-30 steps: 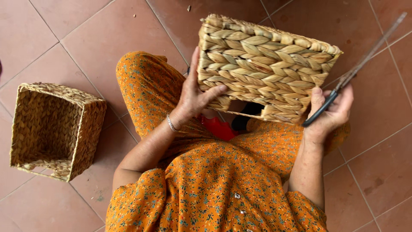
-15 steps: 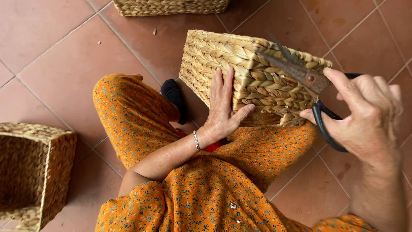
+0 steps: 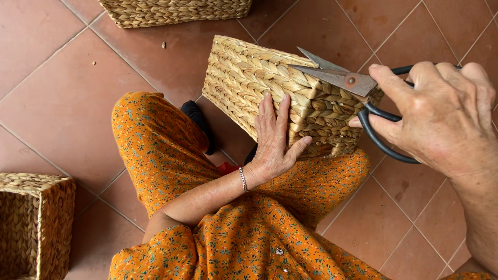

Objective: The person trims the edges of a woven basket using shears. They rotate the basket to cut along the rim and sides, removing excess material to create a clean finish.

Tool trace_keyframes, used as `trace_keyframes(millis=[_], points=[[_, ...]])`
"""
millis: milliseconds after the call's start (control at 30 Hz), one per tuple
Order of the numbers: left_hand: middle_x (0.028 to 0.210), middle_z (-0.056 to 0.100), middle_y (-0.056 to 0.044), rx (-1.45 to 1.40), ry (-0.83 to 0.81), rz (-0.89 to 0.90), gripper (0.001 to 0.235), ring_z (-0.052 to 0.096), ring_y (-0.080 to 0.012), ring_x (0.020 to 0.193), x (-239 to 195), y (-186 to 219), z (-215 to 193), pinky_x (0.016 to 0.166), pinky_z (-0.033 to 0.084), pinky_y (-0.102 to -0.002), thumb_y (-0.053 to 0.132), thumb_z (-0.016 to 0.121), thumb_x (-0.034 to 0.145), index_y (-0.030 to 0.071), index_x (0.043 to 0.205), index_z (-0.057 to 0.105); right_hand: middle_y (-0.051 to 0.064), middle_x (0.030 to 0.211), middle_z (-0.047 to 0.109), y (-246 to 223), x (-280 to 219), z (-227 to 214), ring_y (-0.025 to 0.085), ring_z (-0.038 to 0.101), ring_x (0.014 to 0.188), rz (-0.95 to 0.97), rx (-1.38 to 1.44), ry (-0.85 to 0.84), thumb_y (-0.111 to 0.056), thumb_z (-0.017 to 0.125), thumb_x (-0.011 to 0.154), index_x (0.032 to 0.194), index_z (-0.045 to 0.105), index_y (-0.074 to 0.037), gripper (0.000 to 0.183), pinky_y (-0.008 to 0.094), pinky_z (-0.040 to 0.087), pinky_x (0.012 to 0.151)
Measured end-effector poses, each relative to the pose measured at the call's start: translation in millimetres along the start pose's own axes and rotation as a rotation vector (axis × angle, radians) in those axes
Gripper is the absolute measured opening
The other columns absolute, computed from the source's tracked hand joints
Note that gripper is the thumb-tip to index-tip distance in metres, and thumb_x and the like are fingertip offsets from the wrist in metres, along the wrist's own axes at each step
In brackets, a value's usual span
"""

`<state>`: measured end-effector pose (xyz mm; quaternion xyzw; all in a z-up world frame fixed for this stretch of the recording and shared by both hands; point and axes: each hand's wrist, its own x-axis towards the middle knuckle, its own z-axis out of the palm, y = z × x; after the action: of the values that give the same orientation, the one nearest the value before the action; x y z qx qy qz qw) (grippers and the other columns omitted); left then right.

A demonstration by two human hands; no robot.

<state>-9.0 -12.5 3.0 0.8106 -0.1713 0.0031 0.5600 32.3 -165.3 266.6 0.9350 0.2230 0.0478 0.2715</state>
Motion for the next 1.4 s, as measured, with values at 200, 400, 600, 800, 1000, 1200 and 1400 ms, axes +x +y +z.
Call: trace_keyframes(millis=[200,400,600,800,1000,1200,1400], points=[[0.169,-0.009,-0.034,-0.019,-0.027,0.01,0.098,-0.005,-0.0527,0.159,2,3,6,0.122,0.004,-0.074,0.053,0.064,0.1,0.015,0.167,0.003,0.004,0.063,0.061,-2,2,-18,0.017,0.063,0.059,-0.072,-0.233,-0.019,-0.074,0.074,0.068,0.116,0.079,-0.019,0.073,0.034,0.043,0.062],[0.17,-0.009,-0.033,-0.014,-0.052,0.026,0.096,-0.006,-0.0518,0.16,1,2,11,0.122,0.003,-0.074,0.053,0.063,0.101,0.016,0.167,0.004,0.002,0.055,0.061,4,-1,-12,0.017,0.062,0.048,-0.058,-0.199,-0.182,-0.076,0.069,0.08,0.108,0.074,-0.016,0.067,0.032,0.045,0.051],[0.17,-0.008,-0.032,-0.016,-0.043,0.036,0.096,-0.005,-0.0506,0.161,0,7,12,0.123,0.004,-0.075,0.054,0.063,0.1,0.017,0.167,0.006,0.0,0.058,0.065,18,-27,22,0.018,0.062,0.045,0.041,0.025,-0.274,-0.062,0.076,0.08,0.122,0.071,-0.013,0.065,0.033,0.049,0.046],[0.17,-0.006,-0.029,-0.07,-0.061,0.01,0.096,-0.002,-0.0489,0.16,7,16,12,0.122,0.007,-0.073,0.057,0.064,0.096,0.017,0.165,0.012,-0.002,0.08,0.061,-18,-33,103,0.006,0.057,0.07,0.443,0.909,0.117,-0.026,0.092,0.096,0.136,0.062,-0.004,0.055,0.023,0.045,0.058],[0.151,0.045,-0.024,-0.448,-0.064,-0.252,0.072,0.047,-0.036,0.141,29,-48,5,0.122,0.041,-0.048,0.055,0.054,0.101,0.006,0.153,0.042,0.0,0.091,0.066,-40,-19,166,0.005,0.061,0.08,0.57,1.294,0.352,-0.009,0.093,0.093,0.131,0.052,-0.002,0.057,0.021,0.05,0.069],[0.154,0.03,-0.029,-0.202,0.43,-0.582,0.094,0.028,-0.0398,0.142,113,-218,-35,0.112,0.031,-0.054,0.061,0.066,0.096,-0.005,0.152,0.029,0.001,0.097,0.069,-13,-30,176,0.004,0.065,0.084,0.615,1.366,0.311,-0.005,0.089,0.098,0.14,0.056,0.0,0.053,0.019,0.053,0.076],[0.146,0.059,-0.024,-0.969,0.24,-0.698,0.092,0.057,-0.0347,0.138,96,-249,-35,0.113,0.048,-0.047,0.067,0.059,0.09,-0.005,0.146,0.049,0.003,0.105,0.071,1,-38,184,0.005,0.066,0.09,0.67,1.553,0.377,0.001,0.086,0.093,0.14,0.058,0.001,0.055,0.02,0.055,0.081]])
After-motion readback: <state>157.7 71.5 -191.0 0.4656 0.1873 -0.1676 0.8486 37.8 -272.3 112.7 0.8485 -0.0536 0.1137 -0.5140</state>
